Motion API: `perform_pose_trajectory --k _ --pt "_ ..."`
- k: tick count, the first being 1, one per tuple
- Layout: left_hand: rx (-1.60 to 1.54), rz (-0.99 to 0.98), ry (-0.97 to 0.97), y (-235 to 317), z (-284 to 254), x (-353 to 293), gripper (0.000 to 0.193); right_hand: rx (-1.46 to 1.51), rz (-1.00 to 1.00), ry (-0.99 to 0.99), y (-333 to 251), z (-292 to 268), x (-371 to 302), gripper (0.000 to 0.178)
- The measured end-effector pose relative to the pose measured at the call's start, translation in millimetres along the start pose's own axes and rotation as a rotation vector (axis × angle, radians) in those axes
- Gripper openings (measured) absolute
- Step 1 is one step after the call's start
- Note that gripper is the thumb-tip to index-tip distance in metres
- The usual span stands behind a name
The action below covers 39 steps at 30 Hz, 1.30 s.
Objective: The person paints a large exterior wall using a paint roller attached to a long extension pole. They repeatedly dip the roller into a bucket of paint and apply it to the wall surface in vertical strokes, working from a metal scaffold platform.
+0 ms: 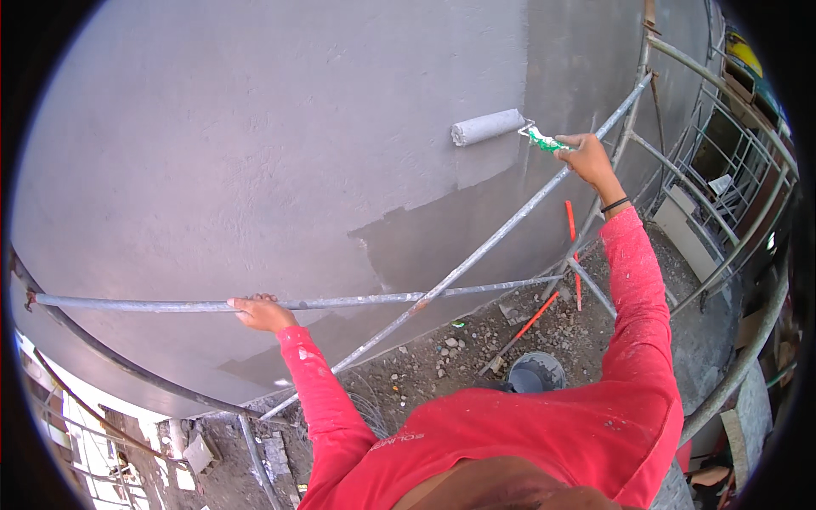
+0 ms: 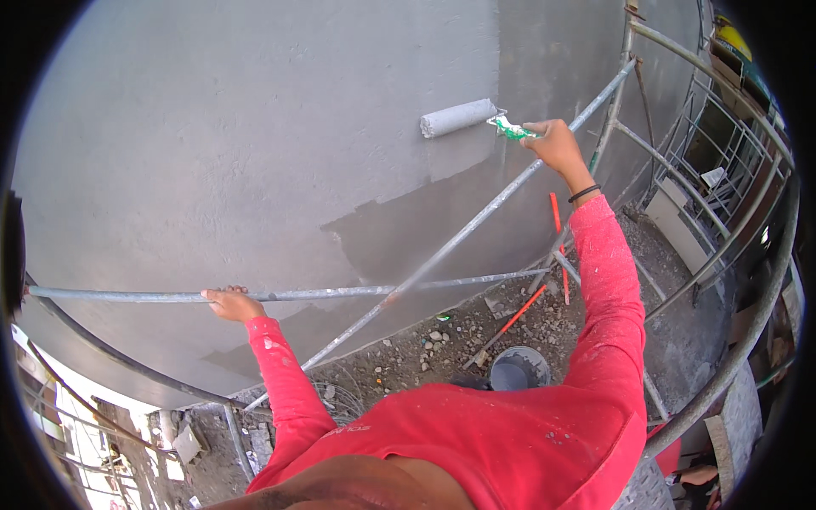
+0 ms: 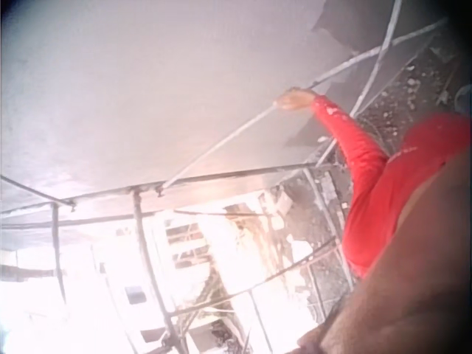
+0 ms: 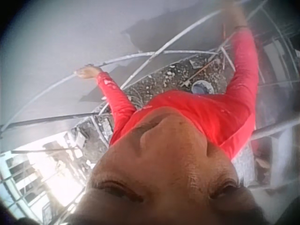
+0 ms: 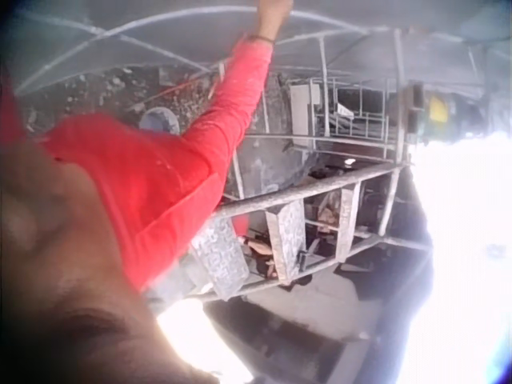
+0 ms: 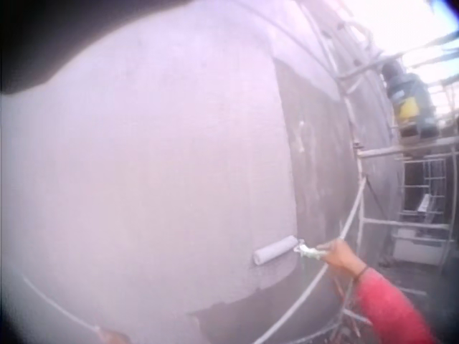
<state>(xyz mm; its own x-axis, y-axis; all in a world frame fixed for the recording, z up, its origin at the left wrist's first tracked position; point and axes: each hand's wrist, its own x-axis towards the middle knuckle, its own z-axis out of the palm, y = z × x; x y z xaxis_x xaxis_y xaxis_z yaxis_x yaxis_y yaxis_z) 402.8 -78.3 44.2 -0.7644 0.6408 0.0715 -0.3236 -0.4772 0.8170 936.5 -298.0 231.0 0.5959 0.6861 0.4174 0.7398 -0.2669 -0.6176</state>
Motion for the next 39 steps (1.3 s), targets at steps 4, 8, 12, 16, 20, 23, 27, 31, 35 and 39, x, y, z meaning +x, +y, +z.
perform_pose_trajectory --k 4,8,12,16,20,23,27,31,35,39 --pt "0.001 -0.017 0.019 5.9 2.9 -5.6 0.044 0.173 -0.067 0.12 -33.7 -22.4 2.2 0.038" --pt "-0.01 0.001 0.012 -6.2 -1.6 5.1 0.043 0.305 -0.094 0.212 -70.9 -45.0 23.5 0.039" --pt "-0.067 -0.027 0.04 -5.8 -1.0 7.3 0.043 0.331 -0.195 0.342 -113.6 -73.7 62.9 0.038" --pt "-0.086 -0.067 0.044 -8.7 5.5 0.6 0.044 0.337 -0.279 0.442 -159.9 -109.2 106.8 0.039" --pt "-0.112 -0.084 0.096 1.2 7.3 -1.1 0.045 0.332 -0.381 0.534 -209.0 -133.2 166.3 0.041" --pt "-0.119 -0.079 0.124 3.5 6.1 1.6 0.045 0.392 -0.48 0.6 -259.0 -159.6 202.7 0.041" --pt "-0.099 -0.09 0.184 5.4 13.4 -3.2 0.045 0.344 -0.619 0.684 -307.1 -196.8 277.0 0.044" --pt "-0.068 -0.087 0.29 7.7 20.0 -3.4 0.044 0.355 -0.645 0.709 -355.8 -252.9 350.0 0.041" --pt "-0.046 -0.069 0.316 2.5 19.2 -1.0 0.044 0.143 -0.654 0.77 -415.5 -276.2 388.0 0.026" --pt "-0.058 -0.089 0.291 -10.0 16.2 -2.4 0.044 -0.822 -0.732 1.06 -425.5 -290.4 419.7 0.055"
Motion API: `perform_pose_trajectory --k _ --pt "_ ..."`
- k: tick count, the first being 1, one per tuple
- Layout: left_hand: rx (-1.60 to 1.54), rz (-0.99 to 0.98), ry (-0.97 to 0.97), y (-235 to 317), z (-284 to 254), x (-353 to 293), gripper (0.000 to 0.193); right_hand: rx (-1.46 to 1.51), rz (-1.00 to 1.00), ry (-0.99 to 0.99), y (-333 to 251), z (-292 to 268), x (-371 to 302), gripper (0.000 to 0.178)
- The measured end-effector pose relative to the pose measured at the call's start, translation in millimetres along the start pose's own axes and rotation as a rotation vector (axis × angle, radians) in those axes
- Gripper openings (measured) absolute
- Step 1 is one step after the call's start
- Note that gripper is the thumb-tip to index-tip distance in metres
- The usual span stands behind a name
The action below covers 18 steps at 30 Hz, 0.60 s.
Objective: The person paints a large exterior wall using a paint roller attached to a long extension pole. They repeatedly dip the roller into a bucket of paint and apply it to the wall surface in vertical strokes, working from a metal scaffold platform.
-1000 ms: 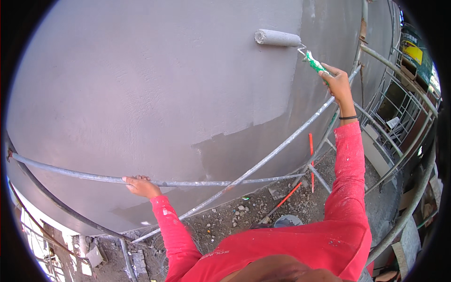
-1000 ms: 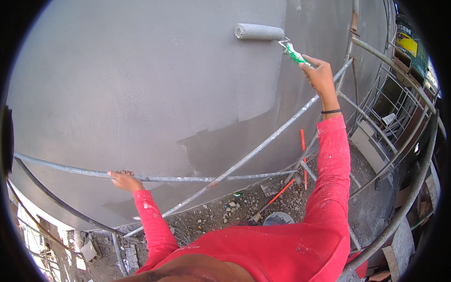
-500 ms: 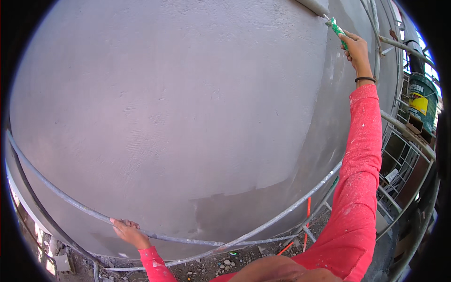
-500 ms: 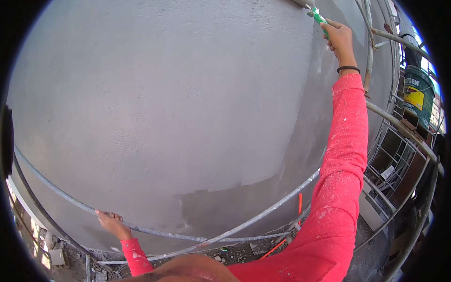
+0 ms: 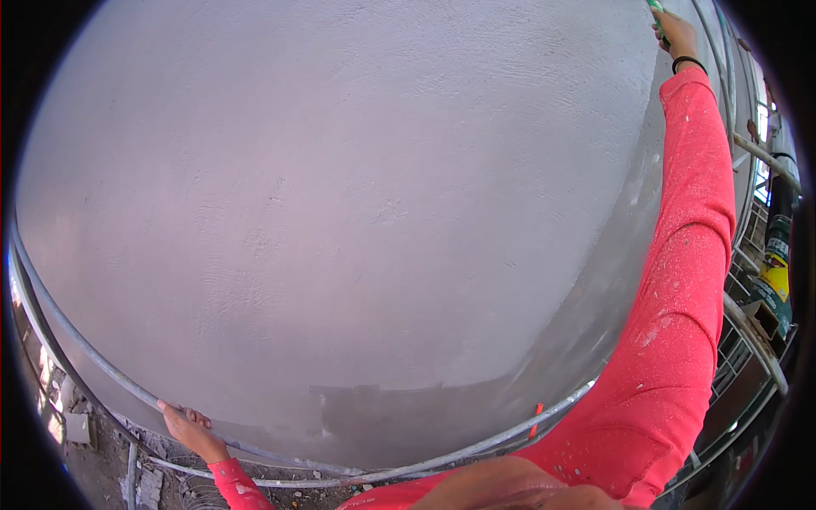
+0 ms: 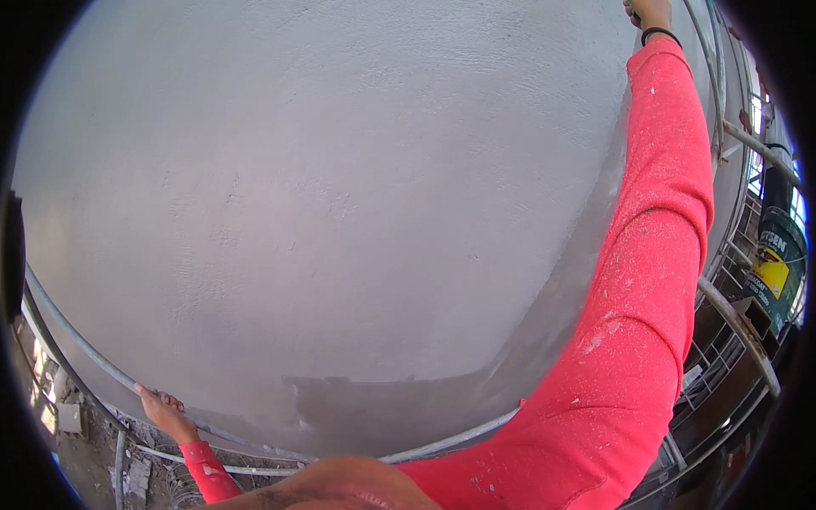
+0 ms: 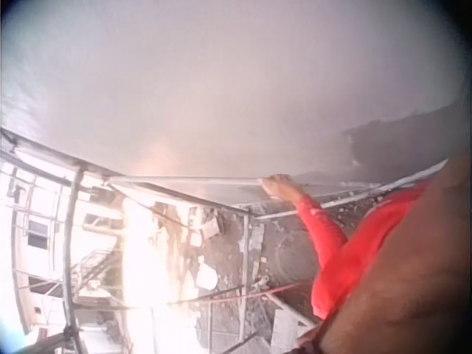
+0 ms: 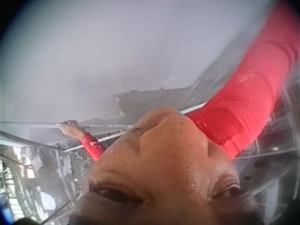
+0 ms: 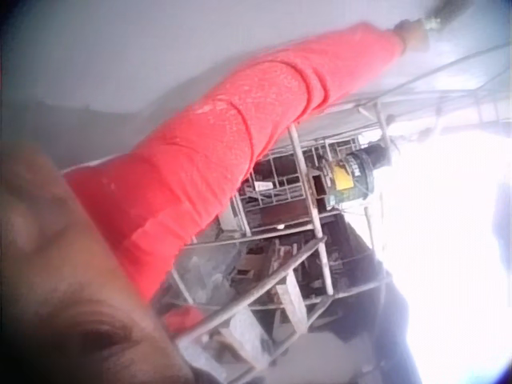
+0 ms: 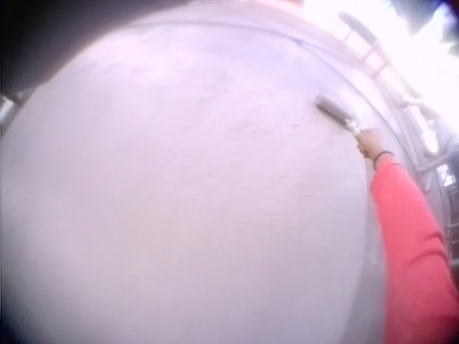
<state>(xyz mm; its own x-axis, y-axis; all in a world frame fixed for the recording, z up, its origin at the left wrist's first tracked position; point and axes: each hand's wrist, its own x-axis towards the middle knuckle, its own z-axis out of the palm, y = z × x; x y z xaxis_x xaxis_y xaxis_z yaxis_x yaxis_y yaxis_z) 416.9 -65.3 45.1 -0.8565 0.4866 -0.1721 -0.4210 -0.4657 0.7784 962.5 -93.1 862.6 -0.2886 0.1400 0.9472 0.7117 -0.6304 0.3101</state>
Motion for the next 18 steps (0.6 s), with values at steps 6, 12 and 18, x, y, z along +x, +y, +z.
perform_pose_trajectory --k 6,12,18 --pt "0.009 0.031 -0.066 11.0 8.0 -2.0 0.038 0.691 0.334 -0.017 -37.1 -8.6 -135.5 0.039" --pt "0.052 0.02 -0.146 12.0 0.7 7.2 0.034 0.995 0.558 -0.114 -135.4 -93.0 -345.8 0.048" --pt "0.016 -0.178 -0.321 12.7 -10.6 21.6 0.044 0.861 0.619 -0.344 -187.4 -163.6 -519.3 0.044"
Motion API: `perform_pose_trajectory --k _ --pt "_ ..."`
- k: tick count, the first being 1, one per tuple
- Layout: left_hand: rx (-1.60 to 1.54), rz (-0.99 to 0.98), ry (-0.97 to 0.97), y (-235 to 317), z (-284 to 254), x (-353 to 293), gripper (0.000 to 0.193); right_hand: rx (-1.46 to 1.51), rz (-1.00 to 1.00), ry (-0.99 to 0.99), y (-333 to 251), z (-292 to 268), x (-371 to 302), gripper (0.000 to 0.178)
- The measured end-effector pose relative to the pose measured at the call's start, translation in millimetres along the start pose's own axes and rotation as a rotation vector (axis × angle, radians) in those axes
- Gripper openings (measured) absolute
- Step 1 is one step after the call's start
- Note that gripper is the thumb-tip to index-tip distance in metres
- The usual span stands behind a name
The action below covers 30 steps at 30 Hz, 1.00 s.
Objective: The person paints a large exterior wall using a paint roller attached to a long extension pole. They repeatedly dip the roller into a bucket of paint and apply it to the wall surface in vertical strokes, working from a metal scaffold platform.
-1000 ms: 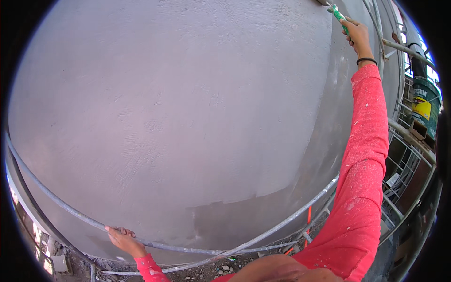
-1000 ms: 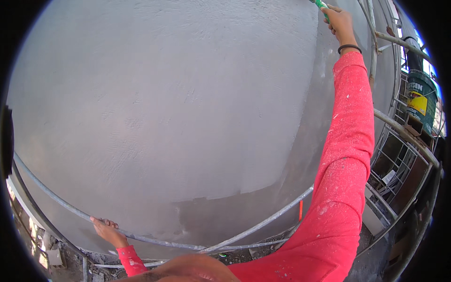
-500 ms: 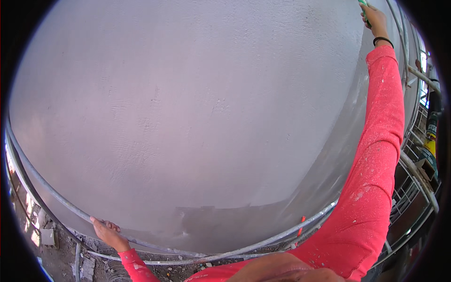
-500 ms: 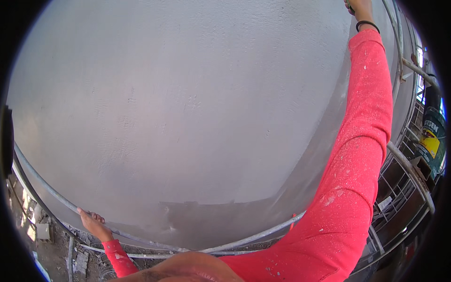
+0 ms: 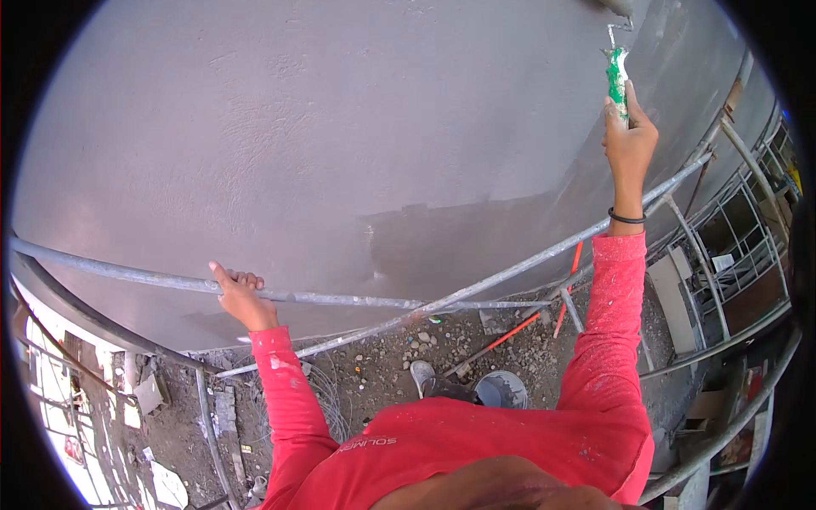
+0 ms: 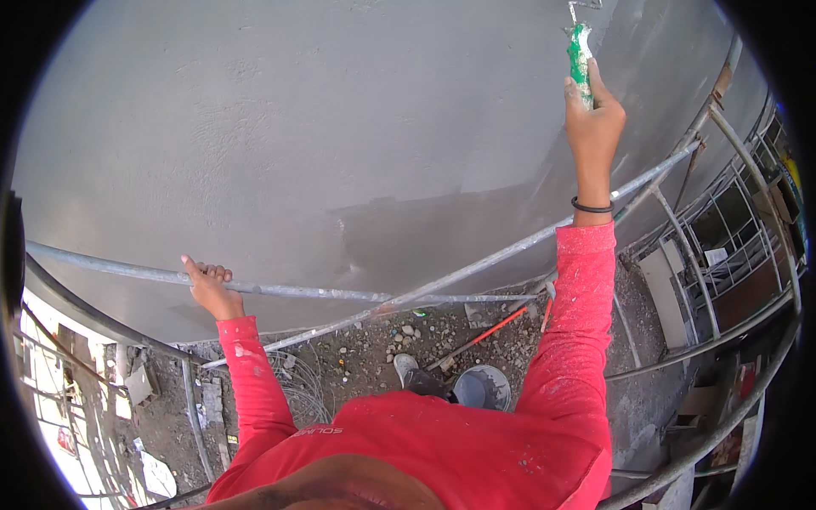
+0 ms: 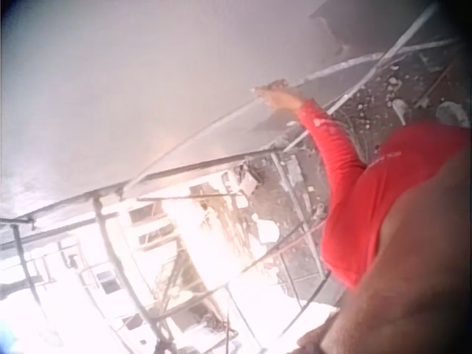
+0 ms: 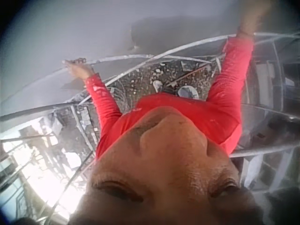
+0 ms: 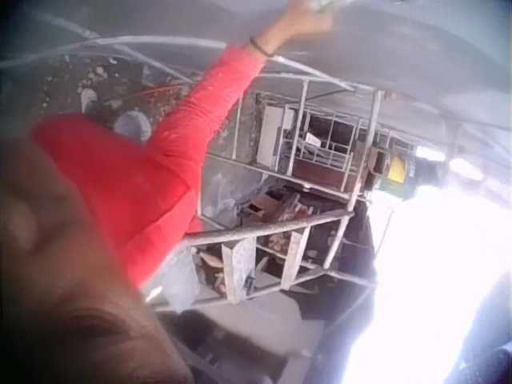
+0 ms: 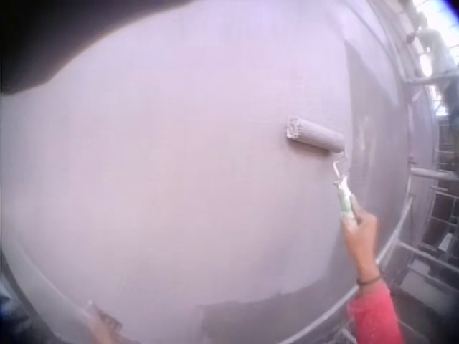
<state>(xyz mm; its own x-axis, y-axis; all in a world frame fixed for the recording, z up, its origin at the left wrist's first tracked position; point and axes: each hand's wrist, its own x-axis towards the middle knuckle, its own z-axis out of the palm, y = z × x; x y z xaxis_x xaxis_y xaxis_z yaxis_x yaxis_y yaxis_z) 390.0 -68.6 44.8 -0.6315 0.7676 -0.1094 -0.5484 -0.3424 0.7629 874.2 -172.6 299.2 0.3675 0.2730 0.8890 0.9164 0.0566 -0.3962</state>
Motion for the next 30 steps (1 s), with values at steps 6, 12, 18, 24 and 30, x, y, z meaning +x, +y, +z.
perform_pose_trajectory --k 6,12,18,24,30 --pt "-0.009 -0.015 -0.068 6.6 -3.2 -6.1 0.044 0.007 0.053 -0.176 43.1 -6.5 -153.2 0.048" --pt "-0.004 0.003 -0.068 2.6 -5.8 -2.2 0.042 -0.119 0.201 -0.401 71.8 -21.9 -247.2 0.05" --pt "0.05 0.017 -0.065 -5.9 3.1 -9.4 0.039 -0.145 0.281 -0.537 78.4 -38.5 -286.3 0.045" --pt "0.173 0.079 -0.159 6.6 -23.4 -5.6 0.036 -0.019 0.388 -0.334 52.3 -88.7 -334.2 0.047" --pt "0.758 0.856 -0.306 -53.0 13.6 -160.4 0.048 0.067 0.89 0.054 87.1 -168.5 -485.2 0.036"
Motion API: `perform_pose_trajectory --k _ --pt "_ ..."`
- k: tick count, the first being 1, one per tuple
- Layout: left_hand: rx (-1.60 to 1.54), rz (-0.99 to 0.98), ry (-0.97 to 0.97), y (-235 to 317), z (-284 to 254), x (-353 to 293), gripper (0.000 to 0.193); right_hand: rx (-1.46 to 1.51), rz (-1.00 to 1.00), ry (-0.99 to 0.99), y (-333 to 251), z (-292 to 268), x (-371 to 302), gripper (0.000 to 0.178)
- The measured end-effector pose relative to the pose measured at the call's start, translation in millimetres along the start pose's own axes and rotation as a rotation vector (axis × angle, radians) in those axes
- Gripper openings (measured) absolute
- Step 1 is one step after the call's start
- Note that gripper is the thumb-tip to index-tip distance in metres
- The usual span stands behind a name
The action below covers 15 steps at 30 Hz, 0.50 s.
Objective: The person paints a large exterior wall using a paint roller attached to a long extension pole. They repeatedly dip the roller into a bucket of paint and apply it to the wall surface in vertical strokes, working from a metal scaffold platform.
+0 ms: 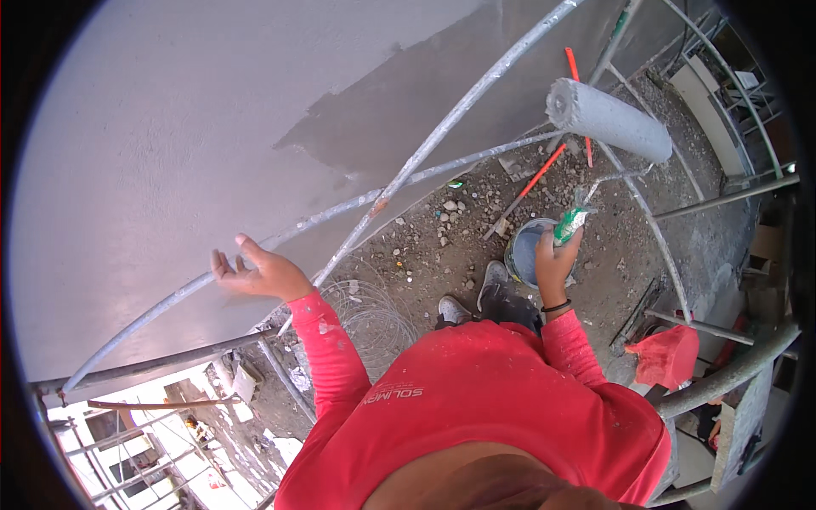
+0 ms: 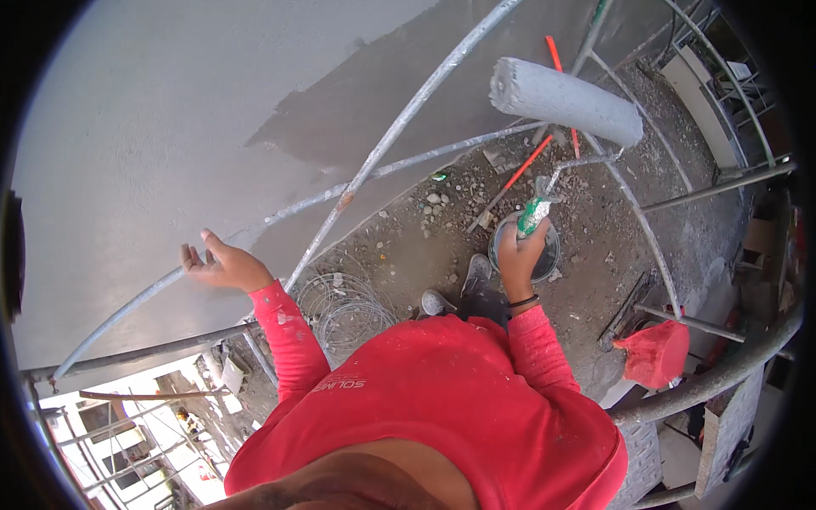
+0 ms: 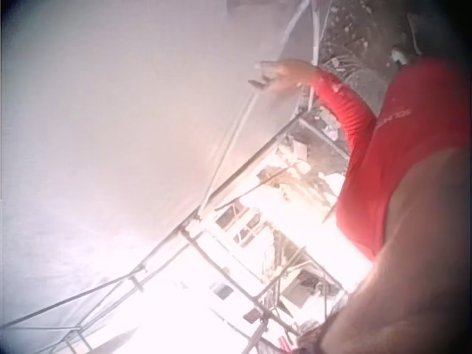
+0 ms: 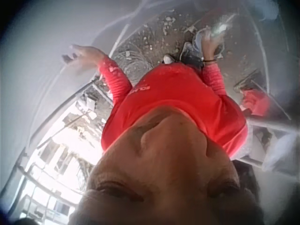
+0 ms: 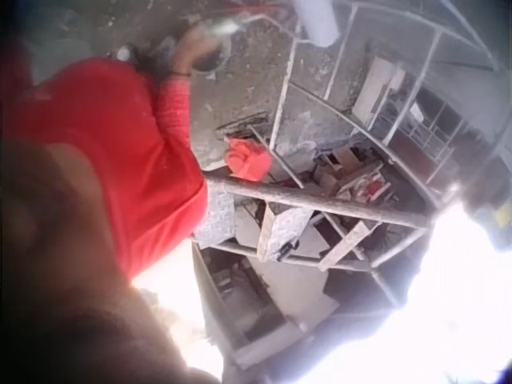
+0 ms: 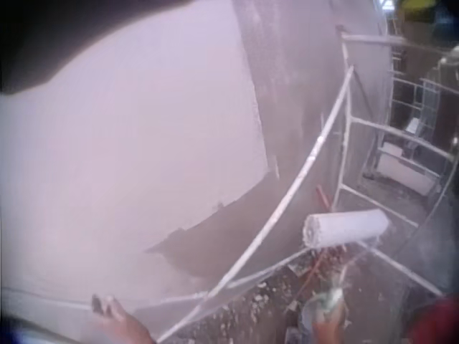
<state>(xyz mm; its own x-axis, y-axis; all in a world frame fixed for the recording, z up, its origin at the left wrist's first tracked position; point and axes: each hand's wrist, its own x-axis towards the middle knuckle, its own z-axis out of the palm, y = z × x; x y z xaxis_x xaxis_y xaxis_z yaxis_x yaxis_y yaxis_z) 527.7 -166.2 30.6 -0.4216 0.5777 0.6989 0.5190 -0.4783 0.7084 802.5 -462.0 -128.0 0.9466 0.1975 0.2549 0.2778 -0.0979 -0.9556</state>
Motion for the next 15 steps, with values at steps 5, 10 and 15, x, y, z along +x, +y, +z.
perform_pose_trajectory --k 5,10,15 --pt "-0.269 0.287 -0.942 95.7 107.6 -109.5 0.056 -0.279 0.462 0.222 135.2 -52.3 -25.2 0.021" --pt "-0.089 0.706 -1.074 163.2 219.1 -150.8 0.069 -0.283 1.101 0.18 260.0 -77.8 -14.2 0.025" --pt "-0.025 0.37 -1.19 158.3 275.7 -191.6 0.039 -0.456 1.288 0.015 403.3 -70.4 -6.6 0.025"
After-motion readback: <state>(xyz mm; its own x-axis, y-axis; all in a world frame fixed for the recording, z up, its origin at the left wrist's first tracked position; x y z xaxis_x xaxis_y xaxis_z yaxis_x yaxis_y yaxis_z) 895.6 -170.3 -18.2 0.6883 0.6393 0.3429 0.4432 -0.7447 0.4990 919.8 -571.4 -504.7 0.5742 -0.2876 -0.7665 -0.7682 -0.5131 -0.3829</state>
